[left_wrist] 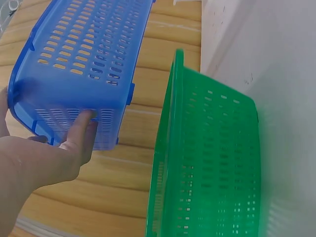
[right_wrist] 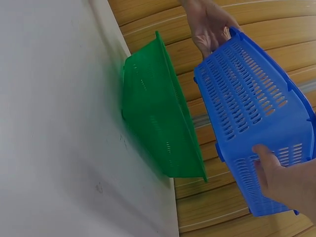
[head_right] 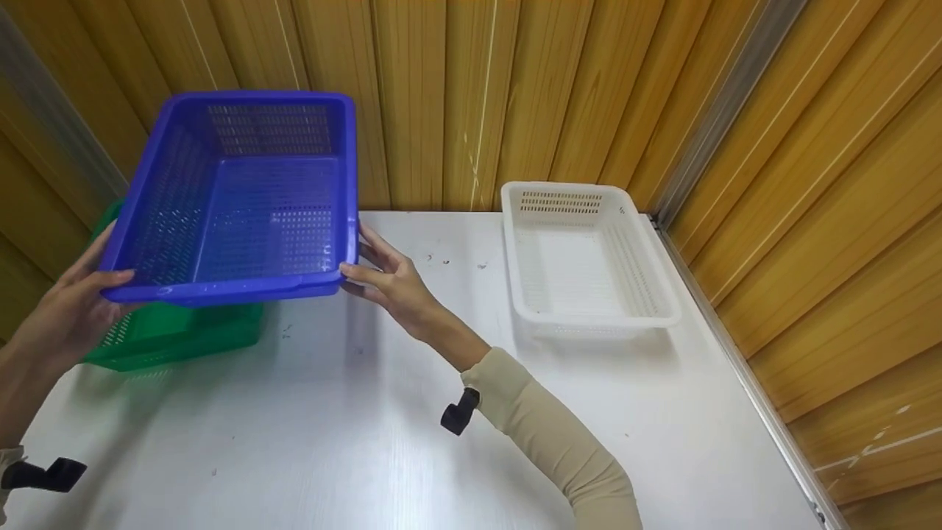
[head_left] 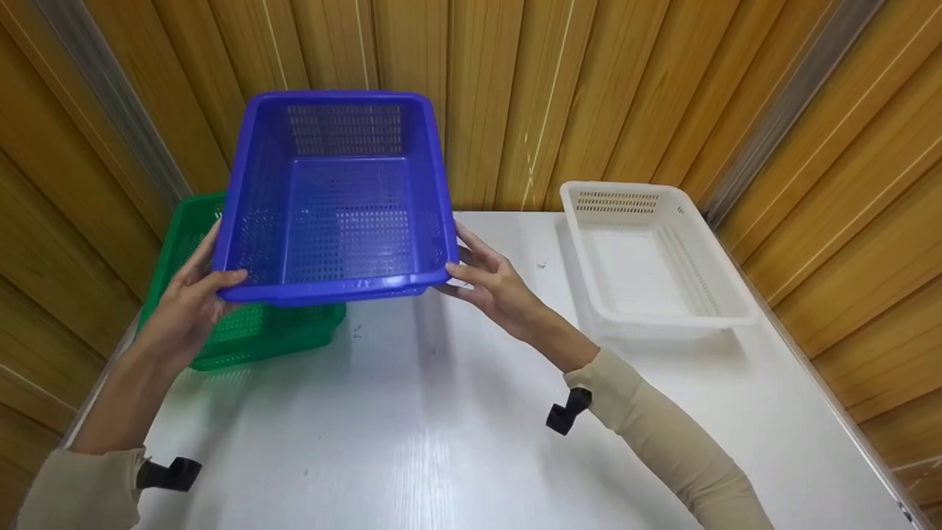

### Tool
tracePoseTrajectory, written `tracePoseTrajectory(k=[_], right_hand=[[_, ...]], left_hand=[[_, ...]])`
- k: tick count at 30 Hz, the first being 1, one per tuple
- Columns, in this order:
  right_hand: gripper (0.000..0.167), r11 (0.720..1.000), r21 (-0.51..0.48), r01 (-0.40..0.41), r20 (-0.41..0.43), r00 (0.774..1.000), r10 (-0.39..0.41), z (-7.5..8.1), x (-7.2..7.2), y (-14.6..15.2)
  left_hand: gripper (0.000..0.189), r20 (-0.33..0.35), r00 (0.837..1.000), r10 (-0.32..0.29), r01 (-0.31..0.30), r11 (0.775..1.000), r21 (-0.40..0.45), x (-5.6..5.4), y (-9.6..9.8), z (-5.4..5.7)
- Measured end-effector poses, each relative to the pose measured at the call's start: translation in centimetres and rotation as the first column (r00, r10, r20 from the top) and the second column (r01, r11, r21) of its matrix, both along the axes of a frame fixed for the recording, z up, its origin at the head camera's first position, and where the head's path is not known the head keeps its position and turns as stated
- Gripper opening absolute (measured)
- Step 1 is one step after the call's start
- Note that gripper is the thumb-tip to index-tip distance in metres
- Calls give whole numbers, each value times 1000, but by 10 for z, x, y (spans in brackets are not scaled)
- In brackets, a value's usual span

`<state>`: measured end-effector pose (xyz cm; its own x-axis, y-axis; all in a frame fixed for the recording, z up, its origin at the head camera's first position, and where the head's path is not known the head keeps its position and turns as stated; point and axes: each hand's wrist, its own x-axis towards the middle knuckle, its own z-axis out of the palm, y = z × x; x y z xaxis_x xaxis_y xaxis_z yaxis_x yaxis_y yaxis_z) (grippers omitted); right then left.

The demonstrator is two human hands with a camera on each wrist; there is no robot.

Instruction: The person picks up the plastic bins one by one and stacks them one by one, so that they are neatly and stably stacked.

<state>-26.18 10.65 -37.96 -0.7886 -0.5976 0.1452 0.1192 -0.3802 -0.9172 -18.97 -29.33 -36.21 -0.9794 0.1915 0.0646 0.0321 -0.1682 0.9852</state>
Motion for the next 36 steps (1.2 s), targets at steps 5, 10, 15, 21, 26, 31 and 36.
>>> tracePoseTrajectory(k=[5, 10, 15, 21, 26, 31, 36], right_hand=[[72, 1000, -9, -14, 10, 1000, 14, -5, -1, -16], [70, 1000, -13, -25, 22, 999, 25, -9, -1, -32], [70, 999, -1, -48, 25, 999, 48, -10, 0, -44], [68, 998, 8, -56, 38, 998, 56, -8, 1, -54], [68, 996, 13, -88, 22, 996, 87, -9, 3, -62], [67, 994, 9, -109, 10, 994, 109, -13, 3, -69], [66, 996, 34, -85, 7, 996, 85, -18, 2, -75]], left_hand=[[74, -28, 1000, -7, 8, 999, 36, 7, -16, -3], [74, -29, 999, 14, -13, 999, 52, 14, -31, -7], [73, -12, 999, 47, -46, 998, 47, 18, -42, -10], [72, -22, 998, 55, -54, 998, 39, 24, -51, -15], [70, -39, 998, 48, -44, 994, 98, 29, -61, -21], [69, -57, 998, 23, -15, 989, 149, 30, -69, -26], [69, -51, 999, 17, -8, 984, 177, 30, -74, -29]])
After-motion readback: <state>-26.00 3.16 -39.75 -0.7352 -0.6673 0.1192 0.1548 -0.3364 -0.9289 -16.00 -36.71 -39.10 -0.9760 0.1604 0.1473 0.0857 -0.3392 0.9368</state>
